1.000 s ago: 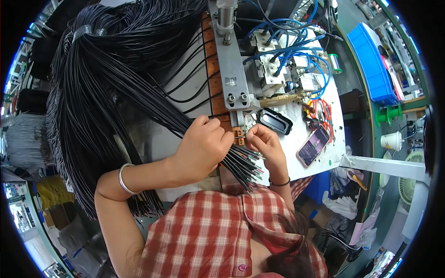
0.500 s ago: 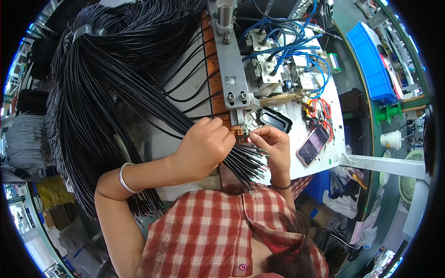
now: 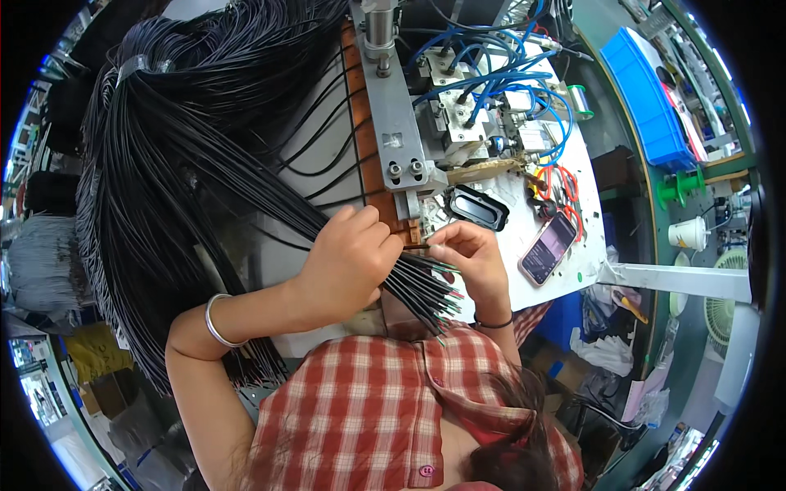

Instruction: The person organizes bundles of black cables on a work table and inserts the ends of the wires into the slots of a machine fixture by hand.

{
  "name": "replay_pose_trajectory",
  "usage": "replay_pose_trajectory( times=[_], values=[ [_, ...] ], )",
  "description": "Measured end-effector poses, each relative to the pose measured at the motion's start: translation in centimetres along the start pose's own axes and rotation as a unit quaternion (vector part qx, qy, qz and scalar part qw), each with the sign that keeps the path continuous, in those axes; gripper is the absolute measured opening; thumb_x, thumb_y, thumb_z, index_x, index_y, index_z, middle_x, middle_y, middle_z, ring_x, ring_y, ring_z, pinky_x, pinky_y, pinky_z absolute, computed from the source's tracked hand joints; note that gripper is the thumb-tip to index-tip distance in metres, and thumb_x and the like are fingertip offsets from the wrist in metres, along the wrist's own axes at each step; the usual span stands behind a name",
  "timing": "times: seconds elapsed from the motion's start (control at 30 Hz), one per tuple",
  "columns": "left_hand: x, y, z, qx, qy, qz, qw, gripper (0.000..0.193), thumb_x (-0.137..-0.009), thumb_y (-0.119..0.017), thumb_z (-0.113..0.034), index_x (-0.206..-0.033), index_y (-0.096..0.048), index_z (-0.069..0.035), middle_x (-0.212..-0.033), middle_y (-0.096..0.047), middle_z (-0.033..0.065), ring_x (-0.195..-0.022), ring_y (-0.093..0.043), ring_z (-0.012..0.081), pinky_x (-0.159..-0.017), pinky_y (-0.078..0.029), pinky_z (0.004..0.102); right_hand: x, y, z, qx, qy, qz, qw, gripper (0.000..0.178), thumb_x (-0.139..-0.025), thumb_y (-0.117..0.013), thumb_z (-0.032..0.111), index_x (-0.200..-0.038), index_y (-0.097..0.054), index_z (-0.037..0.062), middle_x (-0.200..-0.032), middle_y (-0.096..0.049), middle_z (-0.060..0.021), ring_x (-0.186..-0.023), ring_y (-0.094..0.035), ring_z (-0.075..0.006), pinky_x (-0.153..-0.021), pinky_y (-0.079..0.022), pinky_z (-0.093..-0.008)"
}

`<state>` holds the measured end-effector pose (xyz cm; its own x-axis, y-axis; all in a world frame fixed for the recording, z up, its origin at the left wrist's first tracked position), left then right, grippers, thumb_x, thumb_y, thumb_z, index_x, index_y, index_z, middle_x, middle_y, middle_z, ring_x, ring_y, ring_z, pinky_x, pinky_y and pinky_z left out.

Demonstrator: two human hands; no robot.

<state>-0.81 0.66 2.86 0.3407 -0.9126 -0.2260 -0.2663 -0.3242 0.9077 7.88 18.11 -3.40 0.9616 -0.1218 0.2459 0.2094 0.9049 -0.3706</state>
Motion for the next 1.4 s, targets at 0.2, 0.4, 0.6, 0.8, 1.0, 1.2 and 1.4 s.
replay_pose_trajectory(
  times=[0.2, 0.4, 0.6, 0.8, 1.0, 1.2, 1.4],
  values=[
    [0.0, -0.9, 0.3, -0.020, -0.045, -0.021, 0.999, 0.024, -0.050, -0.060, 0.000, -0.070, -0.050, -0.005, -0.070, -0.047, 0.0060, -0.074, -0.047, 0.0229, -0.065, -0.037, 0.0340, -0.2, 0.8, -0.9, 0.052, 0.041, -0.020, 0.998, 0.005, -0.082, -0.064, 0.003, -0.080, -0.061, 0.0003, -0.068, -0.058, 0.0003, -0.055, -0.050, -0.0021, -0.044, -0.037, -0.0165],
    [-0.1, -0.9, 0.5, -0.056, -0.023, -0.043, 0.997, 0.016, -0.058, -0.059, -0.003, -0.071, -0.050, -0.006, -0.069, -0.047, 0.0052, -0.075, -0.047, 0.0216, -0.067, -0.037, 0.0325, -1.3, 0.4, -2.4, 0.054, 0.032, -0.062, 0.996, 0.010, -0.086, -0.059, 0.011, -0.082, -0.056, 0.0024, -0.061, -0.052, 0.0044, -0.048, -0.040, -0.0009, -0.040, -0.028, -0.0157],
    [0.4, -1.4, 0.7, -0.072, -0.018, 0.009, 0.997, 0.017, -0.057, -0.060, -0.003, -0.071, -0.050, -0.006, -0.069, -0.047, 0.0052, -0.074, -0.047, 0.0220, -0.067, -0.037, 0.0327, -1.7, 1.1, -1.6, 0.067, -0.061, 0.017, 0.996, 0.010, -0.088, -0.056, 0.012, -0.085, -0.055, 0.0030, -0.061, -0.048, 0.0058, -0.052, -0.039, -0.0007, -0.044, -0.029, -0.0156],
    [0.0, -1.4, 0.8, -0.073, -0.018, -0.041, 0.996, 0.027, -0.049, -0.062, 0.001, -0.073, -0.052, -0.006, -0.069, -0.047, 0.0054, -0.072, -0.047, 0.0230, -0.065, -0.037, 0.0334, -0.8, 0.1, -1.5, 0.093, 0.088, -0.085, 0.988, 0.005, -0.084, -0.060, 0.003, -0.087, -0.060, 0.0009, -0.063, -0.050, 0.0060, -0.055, -0.043, 0.0006, -0.045, -0.031, -0.0156],
    [0.1, -0.7, 0.4, -0.025, -0.023, -0.021, 0.999, 0.028, -0.049, -0.061, 0.002, -0.074, -0.052, -0.005, -0.069, -0.048, 0.0057, -0.072, -0.047, 0.0232, -0.062, -0.036, 0.0335, 0.0, -0.3, -0.8, 0.068, 0.062, -0.064, 0.994, 0.006, -0.080, -0.064, 0.001, -0.086, -0.063, -0.0014, -0.065, -0.056, 0.0036, -0.050, -0.043, 0.0002, -0.042, -0.031, -0.0151],
    [0.3, -0.5, 0.3, -0.030, -0.008, 0.014, 0.999, 0.028, -0.049, -0.060, 0.002, -0.076, -0.053, -0.004, -0.069, -0.048, 0.0060, -0.072, -0.047, 0.0236, -0.061, -0.036, 0.0335, 0.0, -0.1, -1.0, 0.034, 0.074, -0.108, 0.991, 0.006, -0.081, -0.064, 0.002, -0.084, -0.063, -0.0027, -0.066, -0.059, -0.0002, -0.047, -0.045, -0.0012, -0.041, -0.033, -0.0150],
    [-0.2, -0.5, 0.0, -0.075, -0.018, -0.012, 0.997, 0.014, -0.058, -0.060, -0.005, -0.068, -0.050, -0.005, -0.068, -0.049, 0.0064, -0.071, -0.047, 0.0206, -0.061, -0.037, 0.0305, 0.2, 0.7, -0.1, -0.034, 0.024, -0.024, 0.999, 0.005, -0.081, -0.063, 0.002, -0.084, -0.062, -0.0024, -0.069, -0.061, -0.0030, -0.050, -0.048, -0.0036, -0.041, -0.035, -0.0162]
  ],
)
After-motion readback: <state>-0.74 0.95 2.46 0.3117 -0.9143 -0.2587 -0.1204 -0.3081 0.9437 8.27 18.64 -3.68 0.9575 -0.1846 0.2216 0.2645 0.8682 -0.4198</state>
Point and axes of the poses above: each hand's wrist, its own x-axis away from the middle knuckle, its own y-axis out of the back of the hand, z = x × y, the point moved 1 cm from there along -x, towards the middle knuckle
